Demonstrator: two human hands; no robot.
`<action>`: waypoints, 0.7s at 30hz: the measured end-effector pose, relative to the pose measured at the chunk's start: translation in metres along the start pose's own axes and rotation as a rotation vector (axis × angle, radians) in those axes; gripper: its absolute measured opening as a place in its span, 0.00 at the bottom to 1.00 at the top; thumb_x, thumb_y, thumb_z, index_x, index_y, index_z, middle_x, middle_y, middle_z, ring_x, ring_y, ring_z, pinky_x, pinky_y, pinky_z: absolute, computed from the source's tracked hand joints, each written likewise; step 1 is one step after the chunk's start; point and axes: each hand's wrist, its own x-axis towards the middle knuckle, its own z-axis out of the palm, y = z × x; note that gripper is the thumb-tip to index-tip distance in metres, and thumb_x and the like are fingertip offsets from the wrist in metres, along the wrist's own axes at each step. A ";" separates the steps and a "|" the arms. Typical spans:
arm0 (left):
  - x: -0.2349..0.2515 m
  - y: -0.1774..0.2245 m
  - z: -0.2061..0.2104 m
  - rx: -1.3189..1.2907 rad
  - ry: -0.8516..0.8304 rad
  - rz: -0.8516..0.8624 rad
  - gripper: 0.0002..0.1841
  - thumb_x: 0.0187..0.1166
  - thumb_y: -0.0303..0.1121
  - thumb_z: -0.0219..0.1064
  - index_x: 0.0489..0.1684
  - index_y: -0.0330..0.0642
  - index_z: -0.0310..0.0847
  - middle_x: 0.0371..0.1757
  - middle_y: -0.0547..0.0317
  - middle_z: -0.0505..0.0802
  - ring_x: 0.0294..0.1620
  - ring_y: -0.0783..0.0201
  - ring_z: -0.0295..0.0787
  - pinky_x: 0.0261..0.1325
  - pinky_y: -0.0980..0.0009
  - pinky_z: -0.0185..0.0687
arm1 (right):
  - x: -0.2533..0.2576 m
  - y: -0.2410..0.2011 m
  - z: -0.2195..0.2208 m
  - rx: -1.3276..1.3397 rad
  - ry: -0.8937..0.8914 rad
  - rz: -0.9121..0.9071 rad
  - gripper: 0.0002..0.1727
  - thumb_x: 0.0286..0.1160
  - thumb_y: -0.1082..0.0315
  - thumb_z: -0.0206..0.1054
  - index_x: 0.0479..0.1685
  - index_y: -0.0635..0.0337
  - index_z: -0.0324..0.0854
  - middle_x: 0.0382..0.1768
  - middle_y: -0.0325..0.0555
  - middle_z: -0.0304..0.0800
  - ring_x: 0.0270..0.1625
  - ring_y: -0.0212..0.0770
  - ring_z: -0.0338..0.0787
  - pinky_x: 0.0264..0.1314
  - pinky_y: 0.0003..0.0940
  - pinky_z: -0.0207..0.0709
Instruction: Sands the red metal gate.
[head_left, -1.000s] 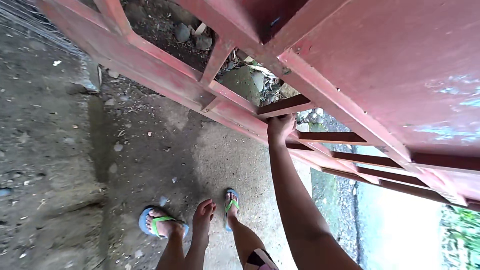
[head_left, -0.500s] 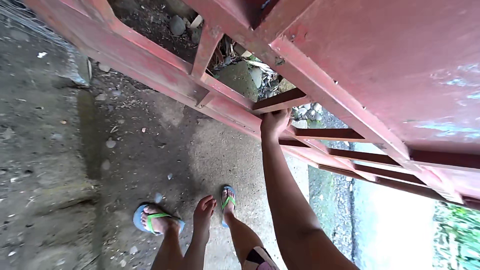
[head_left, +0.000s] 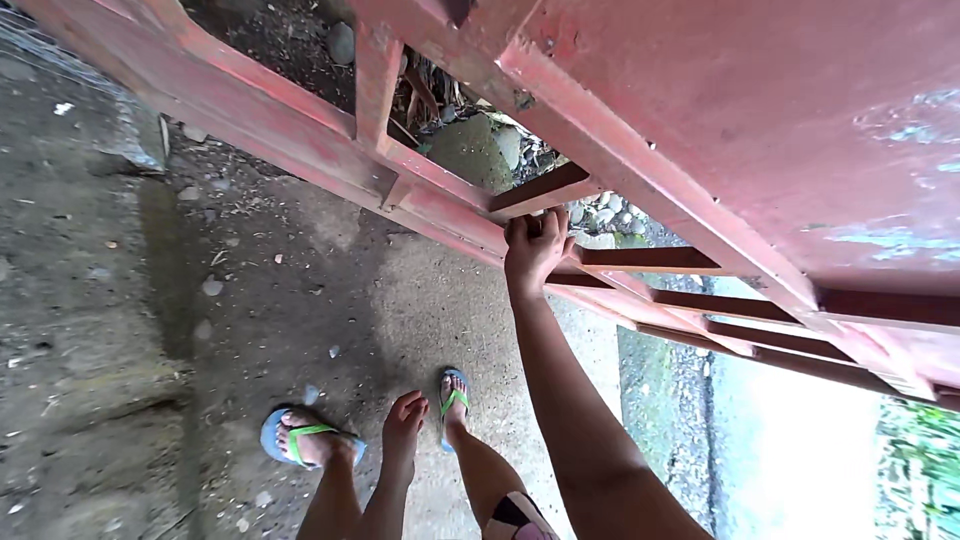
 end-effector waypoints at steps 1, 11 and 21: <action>0.000 -0.002 0.002 0.008 -0.006 -0.002 0.16 0.86 0.25 0.61 0.69 0.27 0.76 0.59 0.39 0.89 0.57 0.58 0.87 0.59 0.64 0.82 | 0.006 0.000 0.002 -0.001 -0.005 0.010 0.10 0.72 0.67 0.68 0.43 0.64 0.89 0.70 0.58 0.85 0.83 0.59 0.74 0.84 0.73 0.46; 0.000 -0.009 0.006 0.014 -0.017 0.003 0.16 0.86 0.24 0.62 0.68 0.28 0.76 0.59 0.41 0.89 0.57 0.60 0.87 0.59 0.65 0.82 | 0.034 0.047 -0.021 0.131 -0.207 -0.248 0.11 0.72 0.67 0.73 0.34 0.69 0.87 0.57 0.61 0.89 0.62 0.58 0.87 0.72 0.59 0.73; 0.002 -0.011 0.014 0.008 -0.038 0.007 0.17 0.86 0.25 0.62 0.69 0.27 0.76 0.60 0.39 0.88 0.58 0.58 0.87 0.60 0.63 0.82 | 0.042 0.045 -0.013 0.210 -0.266 -0.272 0.10 0.69 0.69 0.74 0.41 0.68 0.90 0.56 0.61 0.89 0.65 0.57 0.86 0.73 0.57 0.73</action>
